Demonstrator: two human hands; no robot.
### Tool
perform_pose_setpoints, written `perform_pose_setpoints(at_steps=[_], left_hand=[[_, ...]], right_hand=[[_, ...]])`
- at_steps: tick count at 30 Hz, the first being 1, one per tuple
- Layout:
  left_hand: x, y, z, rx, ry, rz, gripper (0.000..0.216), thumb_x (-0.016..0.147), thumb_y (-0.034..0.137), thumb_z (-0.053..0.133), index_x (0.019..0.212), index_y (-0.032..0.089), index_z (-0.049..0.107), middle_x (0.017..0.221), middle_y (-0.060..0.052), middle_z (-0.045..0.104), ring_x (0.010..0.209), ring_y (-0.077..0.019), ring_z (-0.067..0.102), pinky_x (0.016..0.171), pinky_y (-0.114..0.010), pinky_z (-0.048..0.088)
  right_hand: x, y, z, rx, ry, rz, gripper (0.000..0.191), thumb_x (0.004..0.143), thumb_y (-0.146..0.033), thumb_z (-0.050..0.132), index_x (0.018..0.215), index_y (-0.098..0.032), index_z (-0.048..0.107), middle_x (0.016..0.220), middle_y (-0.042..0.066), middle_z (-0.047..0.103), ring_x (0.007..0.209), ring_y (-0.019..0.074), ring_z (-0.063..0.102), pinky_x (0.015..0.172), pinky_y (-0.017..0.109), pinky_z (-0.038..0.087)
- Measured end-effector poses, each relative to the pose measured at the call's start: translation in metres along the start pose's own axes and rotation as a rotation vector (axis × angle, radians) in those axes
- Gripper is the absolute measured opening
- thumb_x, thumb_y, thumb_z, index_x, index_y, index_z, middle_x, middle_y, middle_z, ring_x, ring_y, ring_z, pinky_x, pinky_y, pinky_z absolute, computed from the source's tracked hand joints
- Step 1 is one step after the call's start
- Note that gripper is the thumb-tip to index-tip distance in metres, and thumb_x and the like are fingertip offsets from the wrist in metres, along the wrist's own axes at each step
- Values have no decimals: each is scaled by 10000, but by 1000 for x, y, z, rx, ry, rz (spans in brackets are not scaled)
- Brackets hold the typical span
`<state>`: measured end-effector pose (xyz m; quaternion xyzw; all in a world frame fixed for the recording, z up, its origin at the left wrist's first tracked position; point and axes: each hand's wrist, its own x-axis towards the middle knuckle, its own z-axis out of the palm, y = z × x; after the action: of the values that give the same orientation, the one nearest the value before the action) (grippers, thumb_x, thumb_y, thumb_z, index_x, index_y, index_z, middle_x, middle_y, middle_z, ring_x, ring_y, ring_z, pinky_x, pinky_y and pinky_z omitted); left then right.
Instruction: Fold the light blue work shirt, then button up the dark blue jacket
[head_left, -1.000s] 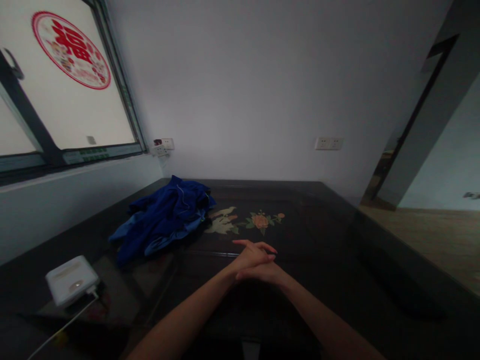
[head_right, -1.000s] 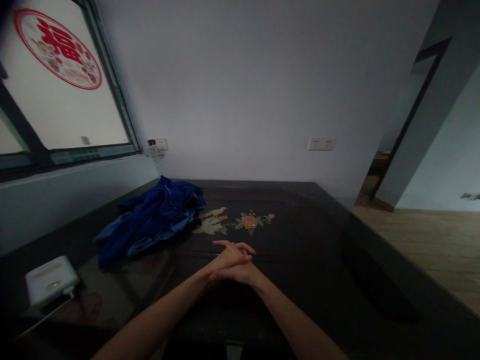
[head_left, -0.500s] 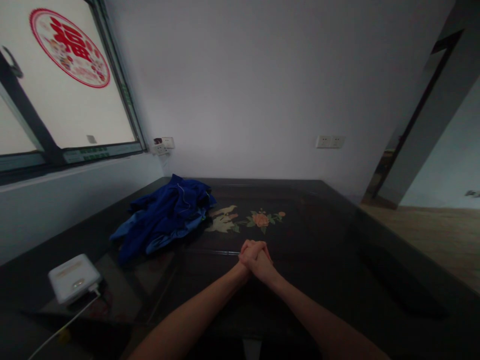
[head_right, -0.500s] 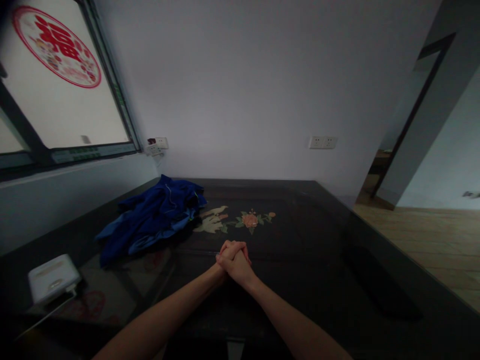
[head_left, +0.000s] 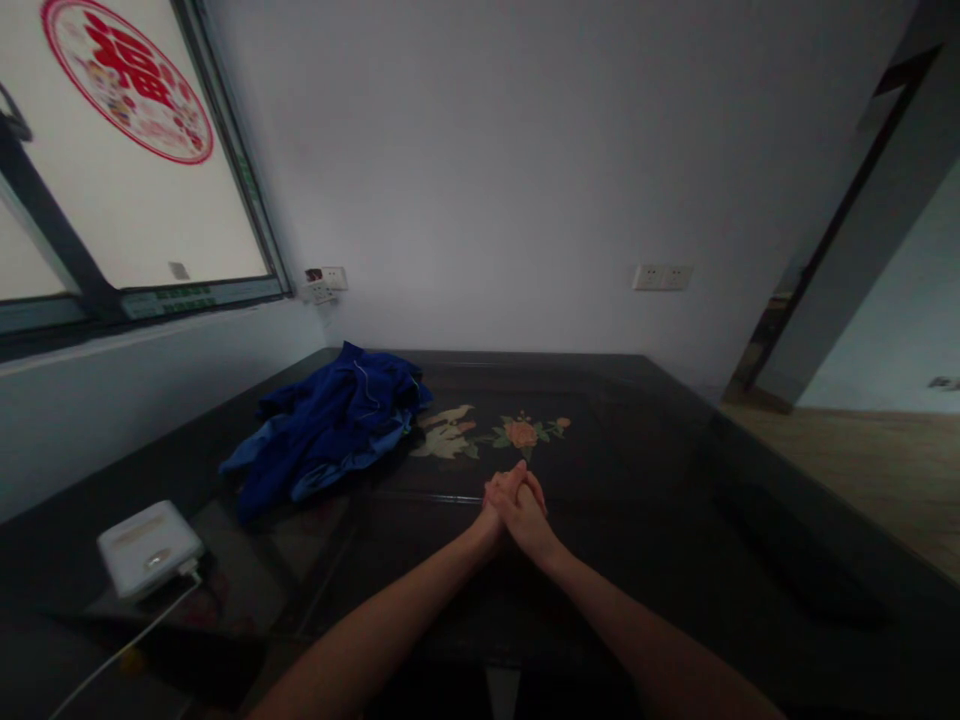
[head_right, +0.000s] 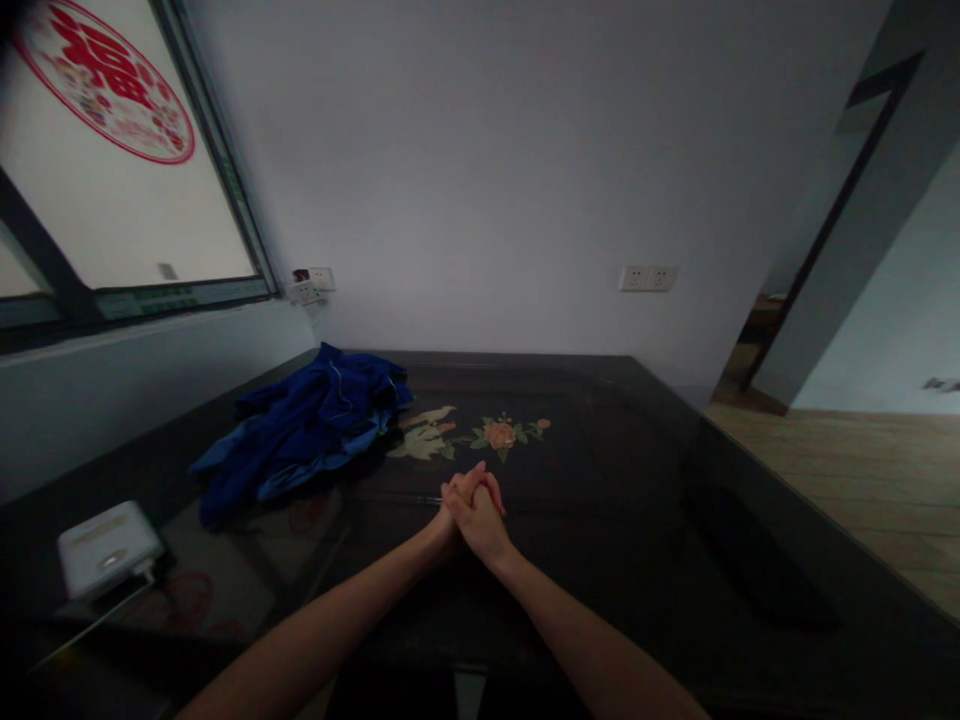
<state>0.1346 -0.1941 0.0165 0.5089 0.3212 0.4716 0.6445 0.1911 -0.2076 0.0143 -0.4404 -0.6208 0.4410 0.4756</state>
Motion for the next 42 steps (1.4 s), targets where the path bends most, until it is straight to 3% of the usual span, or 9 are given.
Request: perform_pose_setpoints(at_steps=[4,8,11,15,19,23,30,36,42], left_hand=[[-3,9,7,-55,-2,-7,583,828,614,375,937,140,696,714,-110,642,671,-243,570,604,-378,417],[-5,12,2,-79,-40,-5,567,787,647,432,704,137,665,647,-85,618,654,-209,570,555,-309,385],[-2,10,-7,-39,-103,-36,586,744,689,459,498,167,562,550,-58,559,665,-199,577,594,-293,402],[2,5,-13,-39,-125,-76,626,745,718,418,423,188,501,481,-40,493,652,-195,570,638,-302,438],[1,3,-8,-41,-31,-93,578,763,653,440,467,164,530,537,-50,525,552,-155,507,554,-286,430],[-7,11,0,-67,71,-81,517,722,637,514,568,148,579,653,-56,544,631,-169,501,522,-270,446],[-15,19,3,-226,46,-79,507,734,646,540,670,146,594,831,-59,530,812,-207,486,637,-309,471],[-14,19,3,-299,1,-90,442,801,575,510,703,156,608,828,-71,545,860,-223,494,656,-303,454],[-12,18,4,-328,57,-136,435,784,586,525,744,161,609,846,-66,577,907,-236,512,715,-329,454]], right_hand=[[3,-2,-1,-38,35,9,437,768,-623,487,709,-193,536,710,51,568,743,219,578,665,327,461],[3,-10,-6,-106,-63,-64,419,784,-593,492,689,-190,555,688,33,559,714,194,566,673,312,456],[-2,-16,-11,-138,-163,-125,327,713,-504,619,827,-198,596,798,26,577,794,192,563,703,297,467],[-7,-20,-12,-127,-217,-131,471,571,-401,753,969,-222,574,909,21,560,876,201,550,719,286,476],[-9,-21,-9,-121,-155,-75,301,671,-423,682,847,-214,555,798,7,556,800,188,563,673,280,468],[-8,-20,-5,-118,-90,-115,222,725,-399,622,784,-196,554,768,16,565,770,186,574,685,292,463],[-3,-10,-4,-189,15,-166,184,753,-363,584,756,-179,577,755,34,591,789,204,579,698,308,455],[1,-5,-4,-233,55,-154,243,784,-386,553,774,-156,632,775,62,627,797,223,600,724,327,444],[4,-6,-4,-177,59,-106,331,799,-443,522,783,-146,668,810,96,671,829,243,623,743,329,454]])
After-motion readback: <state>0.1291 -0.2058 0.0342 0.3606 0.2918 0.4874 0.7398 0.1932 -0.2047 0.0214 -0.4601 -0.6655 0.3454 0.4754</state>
